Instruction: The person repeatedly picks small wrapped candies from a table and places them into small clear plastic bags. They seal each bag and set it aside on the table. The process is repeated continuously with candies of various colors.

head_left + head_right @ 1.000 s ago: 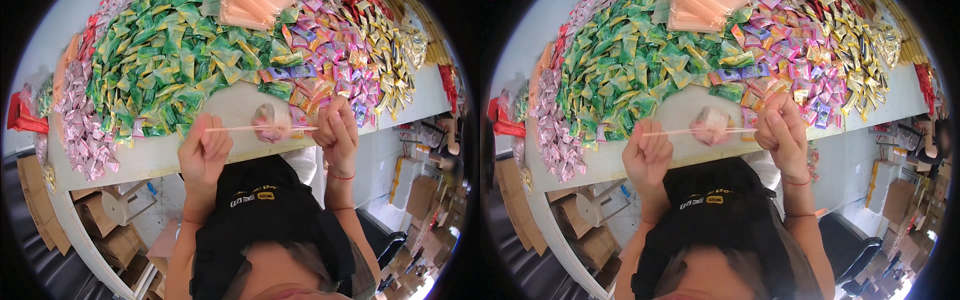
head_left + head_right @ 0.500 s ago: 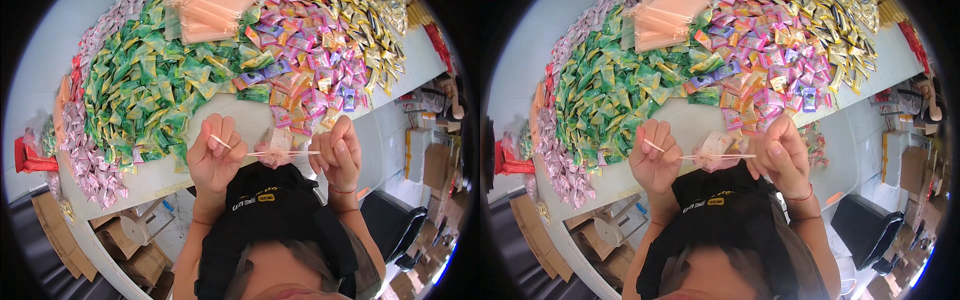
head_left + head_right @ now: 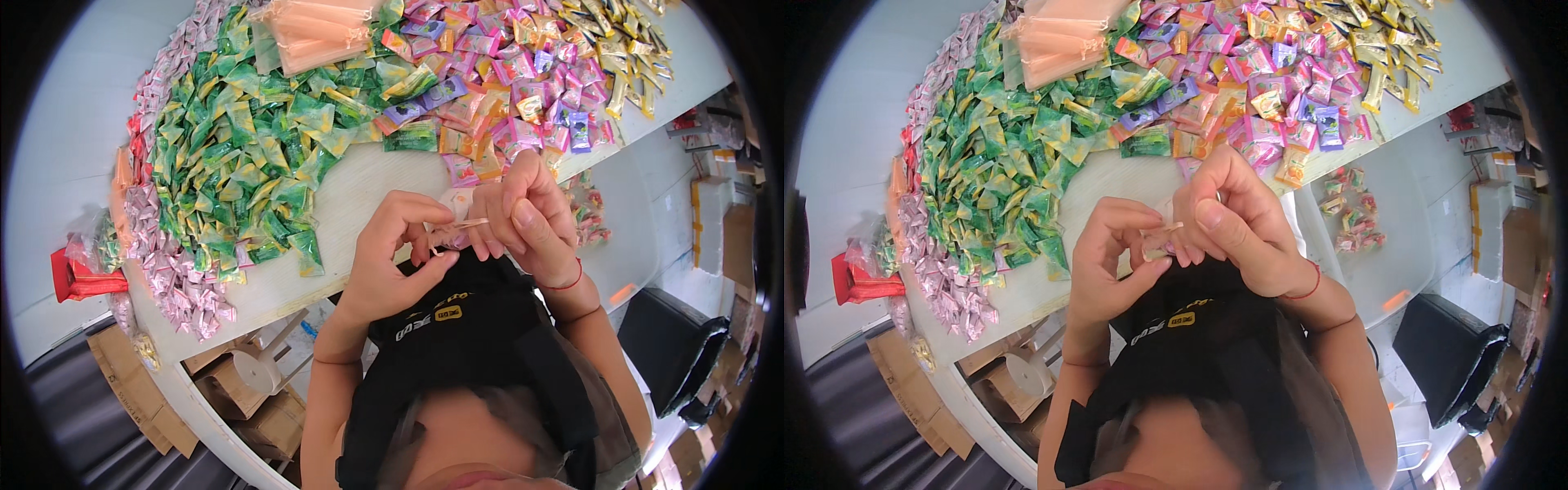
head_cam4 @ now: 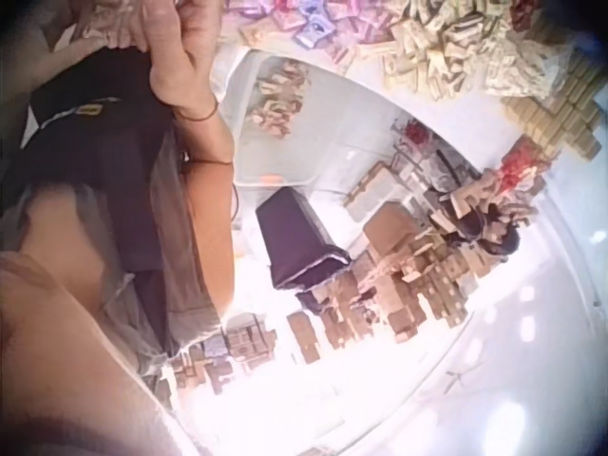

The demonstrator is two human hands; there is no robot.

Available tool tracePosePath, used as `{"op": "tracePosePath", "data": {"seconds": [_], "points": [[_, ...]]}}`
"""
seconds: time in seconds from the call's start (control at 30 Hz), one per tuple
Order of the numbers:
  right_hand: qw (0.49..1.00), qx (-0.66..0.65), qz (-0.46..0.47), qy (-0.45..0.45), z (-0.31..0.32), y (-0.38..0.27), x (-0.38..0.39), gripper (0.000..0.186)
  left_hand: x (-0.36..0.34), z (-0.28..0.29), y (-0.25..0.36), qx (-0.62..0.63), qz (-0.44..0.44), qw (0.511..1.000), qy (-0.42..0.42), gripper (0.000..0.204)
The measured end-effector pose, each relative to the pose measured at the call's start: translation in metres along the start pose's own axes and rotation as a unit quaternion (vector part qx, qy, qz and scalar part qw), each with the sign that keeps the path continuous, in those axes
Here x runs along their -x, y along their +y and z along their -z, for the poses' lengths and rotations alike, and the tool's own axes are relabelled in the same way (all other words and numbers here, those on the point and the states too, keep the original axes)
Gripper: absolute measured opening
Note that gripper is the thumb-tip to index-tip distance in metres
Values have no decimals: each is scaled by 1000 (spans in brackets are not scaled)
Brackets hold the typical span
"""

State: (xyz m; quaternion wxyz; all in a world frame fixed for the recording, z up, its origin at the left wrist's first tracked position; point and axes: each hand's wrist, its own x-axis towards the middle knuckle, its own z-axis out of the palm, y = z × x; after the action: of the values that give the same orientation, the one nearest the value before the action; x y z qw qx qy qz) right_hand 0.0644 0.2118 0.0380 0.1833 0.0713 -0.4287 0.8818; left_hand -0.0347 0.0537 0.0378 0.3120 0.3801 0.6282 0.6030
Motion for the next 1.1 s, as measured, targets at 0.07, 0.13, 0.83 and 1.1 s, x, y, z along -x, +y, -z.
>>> {"op": "tracePosePath", "data": {"seconds": [0.07,0.13,0.83,1.1], "points": [[1000,-2,3,-12,-4,4,2,13,2,-2,0,-91,-42,993,66,29],[1000,5,-1,-28,-7,5,5,14,5,-2,-1,-136,-66,981,121,29],[893,405,56,-187,9,42,-21,31,30,22,-1,-323,-263,904,97,26],[914,348,12,-209,13,46,-30,22,30,30,-7,-349,-244,896,126,24]]}}
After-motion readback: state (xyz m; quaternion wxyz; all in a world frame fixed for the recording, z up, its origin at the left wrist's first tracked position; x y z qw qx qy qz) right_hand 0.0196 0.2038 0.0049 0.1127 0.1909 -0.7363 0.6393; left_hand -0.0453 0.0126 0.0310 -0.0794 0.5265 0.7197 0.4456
